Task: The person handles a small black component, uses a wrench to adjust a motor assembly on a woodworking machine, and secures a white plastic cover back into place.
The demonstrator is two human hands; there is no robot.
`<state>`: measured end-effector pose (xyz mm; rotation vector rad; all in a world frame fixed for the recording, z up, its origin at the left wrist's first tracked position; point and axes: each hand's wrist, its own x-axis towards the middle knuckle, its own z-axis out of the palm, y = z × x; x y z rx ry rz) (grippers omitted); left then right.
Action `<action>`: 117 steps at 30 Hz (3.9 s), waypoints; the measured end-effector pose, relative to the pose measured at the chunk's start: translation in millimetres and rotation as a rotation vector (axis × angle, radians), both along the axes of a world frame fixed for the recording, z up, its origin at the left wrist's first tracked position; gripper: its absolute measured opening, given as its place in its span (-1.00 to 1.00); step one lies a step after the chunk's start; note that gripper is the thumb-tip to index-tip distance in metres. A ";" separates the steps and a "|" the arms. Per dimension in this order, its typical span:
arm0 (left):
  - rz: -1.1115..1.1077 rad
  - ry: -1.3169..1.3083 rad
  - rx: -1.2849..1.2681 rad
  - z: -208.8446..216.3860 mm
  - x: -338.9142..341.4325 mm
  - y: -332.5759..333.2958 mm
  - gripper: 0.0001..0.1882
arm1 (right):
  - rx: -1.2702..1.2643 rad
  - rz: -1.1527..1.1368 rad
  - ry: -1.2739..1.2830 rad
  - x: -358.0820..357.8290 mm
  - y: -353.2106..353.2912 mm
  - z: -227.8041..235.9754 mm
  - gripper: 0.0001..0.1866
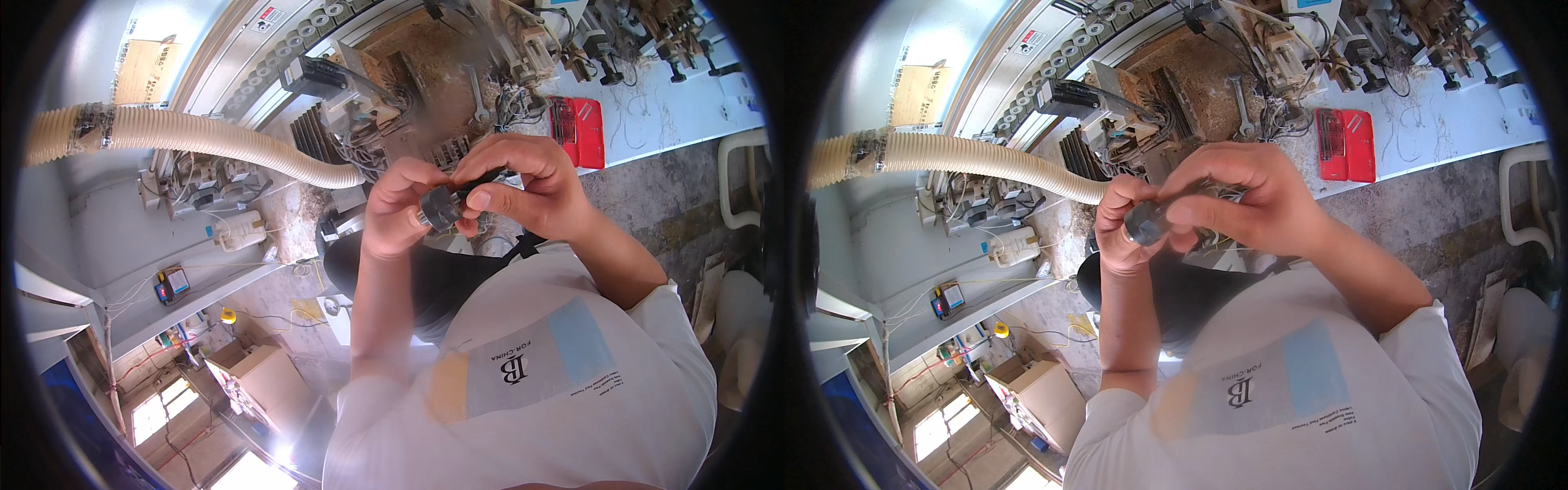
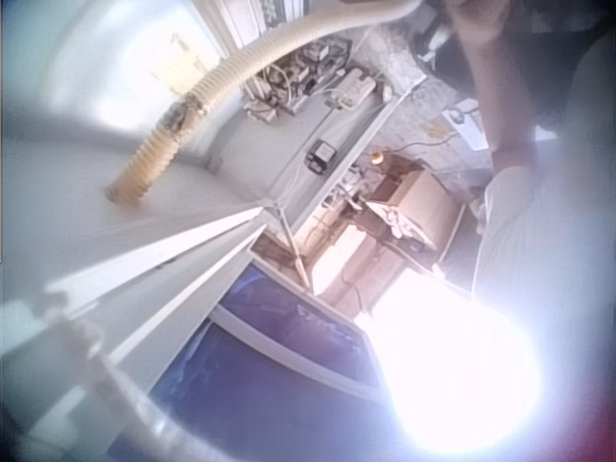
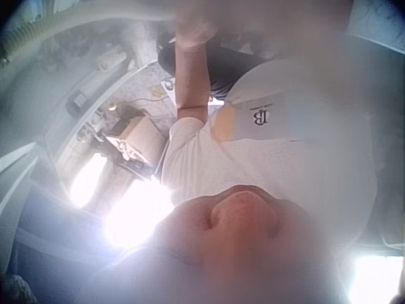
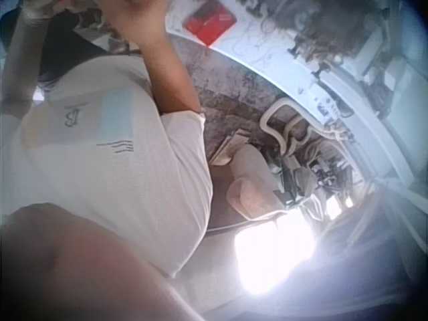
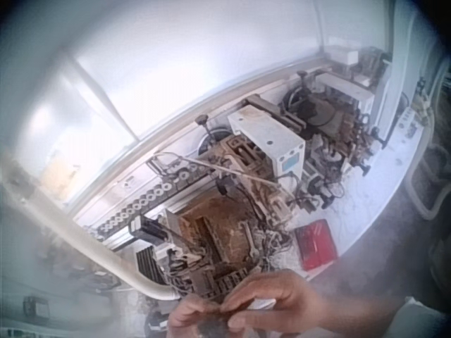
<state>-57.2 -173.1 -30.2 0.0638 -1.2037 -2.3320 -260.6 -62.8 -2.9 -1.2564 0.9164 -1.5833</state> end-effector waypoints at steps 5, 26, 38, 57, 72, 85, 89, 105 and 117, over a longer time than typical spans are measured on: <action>-0.021 0.035 0.068 0.4 2.2 -0.1 -0.57 | -0.018 0.017 -0.017 0.0 -0.3 0.3 -0.80; 0.045 0.001 0.136 -0.4 10.4 5.2 -0.66 | -0.107 0.028 -0.010 5.7 2.5 1.4 -0.70; 0.053 0.001 0.115 1.9 6.1 5.3 -0.66 | -0.137 0.031 0.030 1.0 -1.8 0.6 -0.72; 0.042 0.009 0.149 3.0 8.4 4.9 -0.65 | -0.140 0.065 0.062 0.0 -4.8 1.1 -0.70; 0.064 -0.005 0.145 1.0 10.2 2.9 -0.64 | -0.081 0.056 0.012 3.5 -5.8 4.6 -0.74; 0.028 0.064 0.154 -5.2 7.0 -2.8 -0.80 | -0.077 0.088 -0.086 11.2 -11.2 -9.5 -0.53; 0.039 0.044 0.196 -3.0 6.8 -1.7 -0.78 | 0.006 0.115 -0.226 18.8 -11.7 -15.1 -0.53; 0.055 0.002 0.223 -2.0 -5.9 3.9 -0.74 | 0.001 0.089 -0.276 12.8 -8.6 -26.2 -0.78; 0.046 -0.015 0.186 -6.0 0.3 3.3 -0.75 | -0.032 0.035 -0.153 8.9 -7.2 -18.5 -0.78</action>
